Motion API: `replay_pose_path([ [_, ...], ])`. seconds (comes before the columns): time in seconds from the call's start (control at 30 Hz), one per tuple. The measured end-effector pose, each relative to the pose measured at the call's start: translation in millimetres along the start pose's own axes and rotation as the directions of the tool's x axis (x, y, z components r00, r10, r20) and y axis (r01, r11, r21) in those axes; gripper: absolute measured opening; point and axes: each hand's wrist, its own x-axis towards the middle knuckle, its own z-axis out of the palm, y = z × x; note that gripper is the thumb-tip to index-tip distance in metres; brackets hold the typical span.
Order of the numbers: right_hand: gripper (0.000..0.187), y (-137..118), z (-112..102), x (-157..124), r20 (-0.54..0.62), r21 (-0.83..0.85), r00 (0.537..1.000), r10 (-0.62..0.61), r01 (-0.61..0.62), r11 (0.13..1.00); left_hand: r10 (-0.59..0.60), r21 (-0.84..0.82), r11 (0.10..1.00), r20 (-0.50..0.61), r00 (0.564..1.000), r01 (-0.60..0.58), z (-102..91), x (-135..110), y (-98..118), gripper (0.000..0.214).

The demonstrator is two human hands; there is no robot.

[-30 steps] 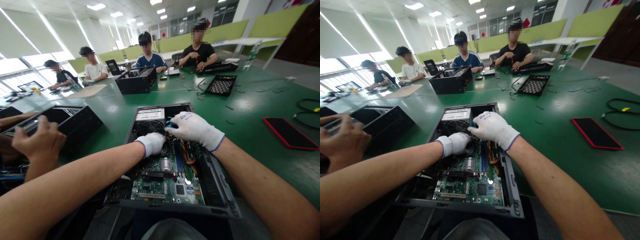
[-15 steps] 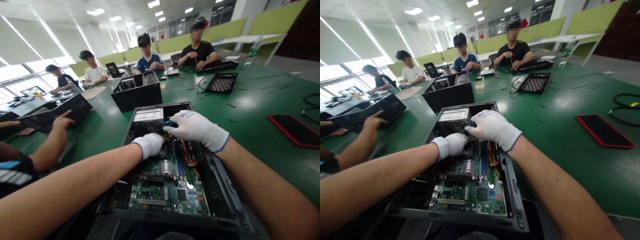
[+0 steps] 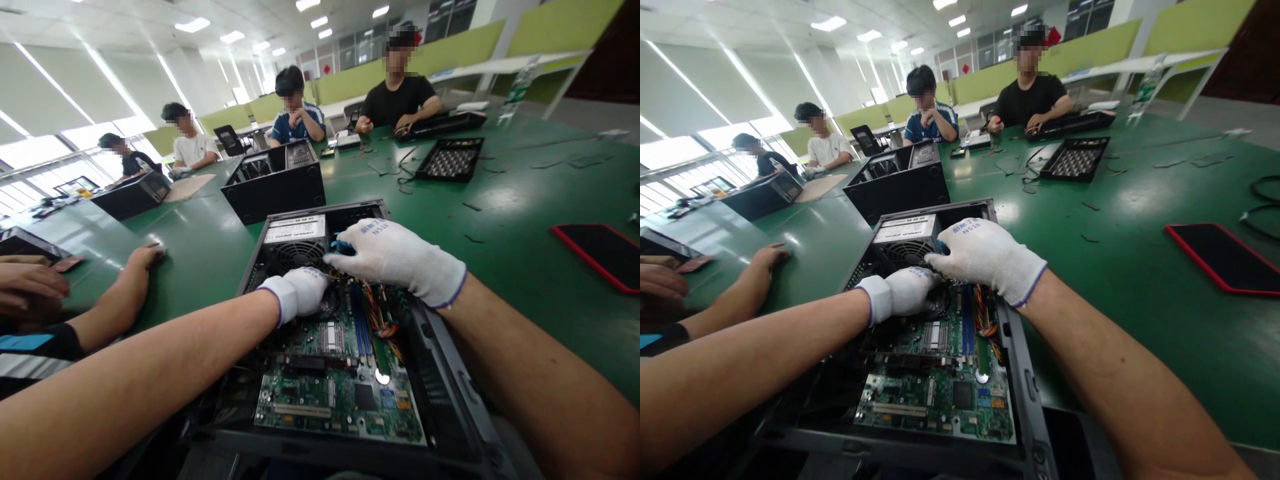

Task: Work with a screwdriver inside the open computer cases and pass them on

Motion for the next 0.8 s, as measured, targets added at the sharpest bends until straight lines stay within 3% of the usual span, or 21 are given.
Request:
replay_pose_path([
  [0.3, 0.049, -2.4, -1.8, -3.8, -0.016, -0.023, 1.0, -0.024, 0.024, 0.999, 0.005, 0.023, 1.0, 0.029, 1.0, -0.006, 0.5, 1.3, 0.1, 0.065],
  [0.57, 0.051, 2.1, 5.7, -4.4, -0.1, -0.054, 0.989, -0.113, 0.108, 0.993, 0.031, -0.006, 1.0, 0.026, 0.999, -0.031, -0.8, -2.8, 0.5, 0.061],
  [0.67, 0.051, 2.6, 1.8, -2.6, -0.15, 0.028, 0.986, -0.068, 0.072, 0.997, 0.037, -0.036, 0.999, 0.016, 0.999, -0.036, -7.5, -6.2, 1.3, 0.068],
  [0.8, 0.049, 3.8, -4.4, -17.5, -0.294, 0.276, 0.947, 0.129, -0.045, 0.96, 0.066, -0.096, 0.993, -0.056, 0.996, -0.071, -20.0, -18.0, 3.0, 0.062],
])
